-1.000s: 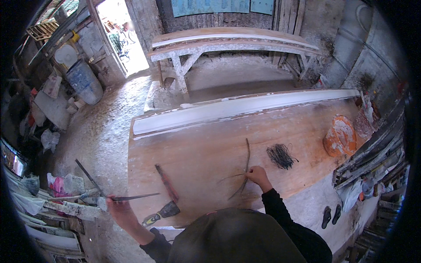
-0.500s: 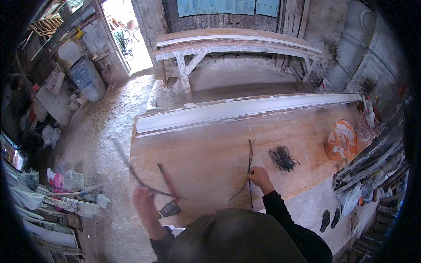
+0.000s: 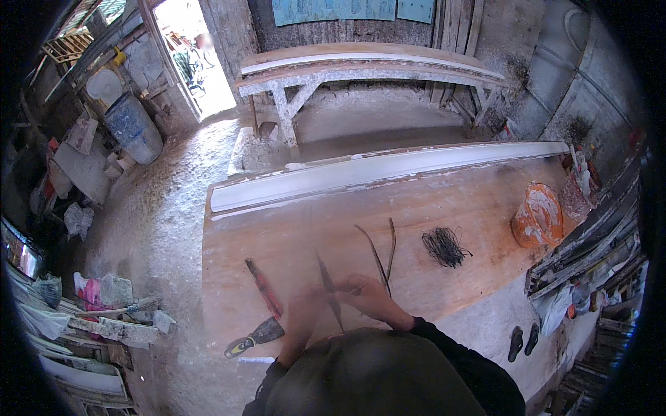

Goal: The person handles thin black cables on a wooden workbench, repeatedly picking them up, straightening them, and placing them back down. The person also briefly walks away from the bench and returns while continuing to manipulate the cables.

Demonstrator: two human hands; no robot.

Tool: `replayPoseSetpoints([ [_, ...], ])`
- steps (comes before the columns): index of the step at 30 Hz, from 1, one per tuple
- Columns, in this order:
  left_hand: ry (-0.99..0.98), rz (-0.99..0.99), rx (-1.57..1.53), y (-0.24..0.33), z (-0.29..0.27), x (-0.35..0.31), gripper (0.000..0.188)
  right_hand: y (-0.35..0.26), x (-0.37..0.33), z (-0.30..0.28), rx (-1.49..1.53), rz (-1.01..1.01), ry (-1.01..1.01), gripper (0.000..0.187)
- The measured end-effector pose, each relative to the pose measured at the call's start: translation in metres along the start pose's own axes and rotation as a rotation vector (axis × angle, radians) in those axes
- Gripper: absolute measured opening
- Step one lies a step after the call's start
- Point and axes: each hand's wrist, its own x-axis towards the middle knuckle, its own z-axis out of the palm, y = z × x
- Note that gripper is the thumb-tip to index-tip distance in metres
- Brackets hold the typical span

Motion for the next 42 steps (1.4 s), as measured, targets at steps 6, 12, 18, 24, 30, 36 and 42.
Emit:
replayPoseSetpoints([
  [6,-0.058,-0.075,0.098,0.026,0.002,-0.01,0.008,0.009,0.0,0.001,0.064,0.058,0.005,0.017],
  [12,-0.059,-0.07,0.142,0.006,-0.003,-0.01,0.009,-0.002,-0.004,0.001,-0.1,0.055,0.062,0.016],
  [18,-0.079,-0.028,0.256,0.011,0.003,-0.01,0.009,0.004,-0.004,0.004,-0.261,-0.078,0.12,0.018],
  [24,-0.089,-0.063,0.306,0.014,0.01,-0.011,0.01,-0.002,-0.005,0.006,-0.292,-0.075,0.131,0.018],
  [30,0.092,-0.024,-0.464,0.0,-0.008,-0.008,0.006,0.063,0.014,-0.008,-0.508,-0.034,0.172,0.02],
  [36,0.336,0.146,-0.758,0.053,-0.079,-0.026,0.01,0.109,0.007,-0.061,-0.638,0.159,0.389,0.021],
  [42,0.521,0.208,-0.656,0.062,-0.114,-0.032,0.009,0.12,-0.01,-0.112,-0.367,0.166,0.627,0.011],
])
